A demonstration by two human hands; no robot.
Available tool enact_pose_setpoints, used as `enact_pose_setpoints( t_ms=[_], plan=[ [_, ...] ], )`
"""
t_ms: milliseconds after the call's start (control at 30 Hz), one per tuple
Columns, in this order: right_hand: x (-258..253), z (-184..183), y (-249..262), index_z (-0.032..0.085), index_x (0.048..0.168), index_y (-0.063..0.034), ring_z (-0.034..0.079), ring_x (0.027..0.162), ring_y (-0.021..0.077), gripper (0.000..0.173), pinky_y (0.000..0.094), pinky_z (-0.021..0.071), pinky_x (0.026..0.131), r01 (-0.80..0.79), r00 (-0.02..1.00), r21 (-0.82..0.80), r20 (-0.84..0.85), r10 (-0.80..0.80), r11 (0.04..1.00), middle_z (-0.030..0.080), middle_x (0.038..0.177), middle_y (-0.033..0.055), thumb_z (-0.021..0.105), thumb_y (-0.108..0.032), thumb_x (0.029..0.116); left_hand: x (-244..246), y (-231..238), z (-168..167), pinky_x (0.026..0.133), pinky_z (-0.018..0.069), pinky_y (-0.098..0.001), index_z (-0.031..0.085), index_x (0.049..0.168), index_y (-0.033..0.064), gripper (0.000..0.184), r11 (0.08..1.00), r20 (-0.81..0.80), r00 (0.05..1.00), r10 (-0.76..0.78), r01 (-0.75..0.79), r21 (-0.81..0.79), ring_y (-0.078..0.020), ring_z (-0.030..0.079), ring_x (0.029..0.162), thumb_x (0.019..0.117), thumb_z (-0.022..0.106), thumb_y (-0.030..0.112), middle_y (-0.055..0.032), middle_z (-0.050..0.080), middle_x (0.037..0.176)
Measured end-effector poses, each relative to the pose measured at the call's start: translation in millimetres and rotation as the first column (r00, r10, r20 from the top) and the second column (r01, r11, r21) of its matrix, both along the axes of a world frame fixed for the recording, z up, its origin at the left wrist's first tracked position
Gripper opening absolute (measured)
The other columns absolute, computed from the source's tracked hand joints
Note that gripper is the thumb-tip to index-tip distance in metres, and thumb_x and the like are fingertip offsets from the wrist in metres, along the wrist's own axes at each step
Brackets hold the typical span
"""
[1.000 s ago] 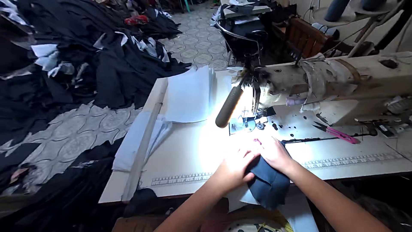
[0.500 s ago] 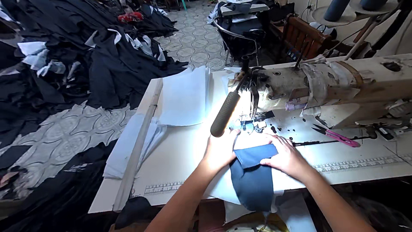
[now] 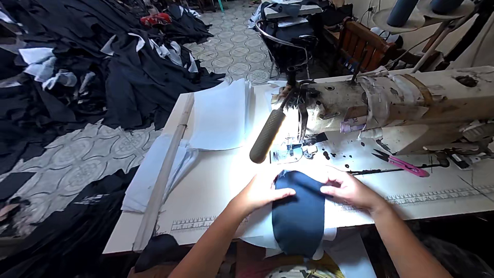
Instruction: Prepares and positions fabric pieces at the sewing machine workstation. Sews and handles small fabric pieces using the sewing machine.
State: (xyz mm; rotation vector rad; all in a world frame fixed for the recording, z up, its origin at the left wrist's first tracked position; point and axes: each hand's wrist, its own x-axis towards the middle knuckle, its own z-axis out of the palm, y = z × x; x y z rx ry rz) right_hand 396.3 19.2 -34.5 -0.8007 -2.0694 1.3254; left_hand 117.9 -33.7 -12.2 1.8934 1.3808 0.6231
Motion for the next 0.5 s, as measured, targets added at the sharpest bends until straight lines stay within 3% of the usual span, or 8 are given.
enact_pose_setpoints(
  t_ms=[100,167,200,233,300,400,433,500],
  plan=[
    [8.1,10.3,5.6,0.071,0.093,0.0084,0.048,0.135,0.0108,0.025,0.0236,0.0401,0.11,-0.14,0.987,-0.007,0.077,0.14,0.99,0.055,0.14,0.0187,0.066,-0.015,0.0861,1.1,-6.1,-2.2,0.092,0.0509,-0.0411,0.067,0.115,-0.0087,0.05,0.986,0.043,0.999,0.019,-0.026,0.163,-0.0276,0.064,0.103,0.09,0.069,0.035,-0.0224,0.067,0.112],
    [4.2,10.1,11.9,0.069,0.09,0.0102,0.048,0.137,0.0329,0.025,0.0433,0.0365,0.114,-0.132,0.978,0.147,0.183,0.104,0.98,0.056,0.14,0.0286,0.066,-0.014,0.0853,2.6,-6.0,-10.0,0.084,0.0525,-0.0362,0.07,0.105,-0.0043,0.041,0.955,0.064,0.998,0.023,-0.041,0.295,-0.022,0.065,0.092,0.0959,0.064,0.035,-0.0172,0.069,0.1],
    [1.3,9.6,14.7,0.069,0.09,0.0105,0.055,0.13,0.0362,0.025,0.0483,0.0402,0.109,-0.133,0.973,0.2,0.215,0.089,0.971,0.062,0.131,0.0288,0.066,-0.014,0.0861,4.2,-6.2,-11.6,0.082,0.053,-0.0346,0.072,0.102,-0.0025,0.036,0.939,0.072,0.997,0.029,-0.052,0.339,-0.0197,0.065,0.089,0.0972,0.063,0.032,-0.015,0.07,0.096],
    [-1.2,9.3,16.8,0.069,0.09,0.0102,0.061,0.118,0.0329,0.024,0.0474,0.045,0.102,-0.132,0.971,0.214,0.226,0.082,0.968,0.067,0.12,0.026,0.066,-0.013,0.0867,6.2,-7.0,-12.0,0.08,0.0533,-0.0329,0.073,0.098,-0.0014,0.032,0.925,0.081,0.996,0.036,-0.064,0.374,-0.0176,0.065,0.085,0.0978,0.062,0.028,-0.0133,0.071,0.091],
    [-5.2,14.6,15.0,0.068,0.087,0.0061,0.06,0.09,0.0109,0.017,0.0275,0.0471,0.082,-0.083,0.985,0.099,0.157,0.067,0.992,0.067,0.093,0.0113,0.065,-0.01,0.0875,9.7,-10.3,-11.2,0.076,0.0527,-0.0292,0.072,0.095,-0.0012,0.028,0.906,0.086,0.995,0.058,-0.089,0.414,-0.014,0.064,0.078,0.1001,0.057,0.022,-0.011,0.069,0.084],
    [-2.8,24.6,7.1,0.066,0.079,-0.0213,0.06,0.077,-0.0116,0.008,0.0109,0.0499,0.07,-0.157,0.972,-0.191,-0.201,0.118,0.969,0.066,0.08,-0.0193,0.067,-0.015,0.0829,9.4,-19.1,-5.0,0.088,0.0551,-0.0251,0.071,0.107,-0.0057,0.025,0.858,0.144,0.99,0.01,-0.083,0.506,-0.0112,0.071,0.093,0.0995,0.055,0.013,-0.0147,0.075,0.098],
    [-0.9,29.2,5.5,0.068,0.08,-0.0242,0.061,0.079,-0.0121,0.008,0.0106,0.0509,0.071,-0.209,0.956,-0.207,-0.248,0.155,0.956,0.068,0.083,-0.0211,0.071,-0.018,0.0835,8.4,-23.2,-0.6,0.093,0.053,-0.0218,0.07,0.112,-0.0067,0.026,0.853,0.167,0.985,-0.033,-0.059,0.519,-0.0089,0.07,0.099,0.0988,0.056,0.01,-0.0154,0.075,0.104],
    [-2.9,39.1,0.4,0.066,0.078,-0.012,0.06,0.082,-0.0091,0.004,0.0116,0.0499,0.073,-0.105,0.987,-0.069,-0.126,0.096,0.992,0.066,0.084,-0.0117,0.067,-0.012,0.0824,6.8,-30.6,7.1,0.096,0.0505,-0.0202,0.068,0.119,-0.0067,0.029,0.865,0.165,0.984,-0.067,-0.025,0.501,-0.008,0.069,0.103,0.0983,0.056,0.01,-0.0159,0.074,0.109]
  ],
)
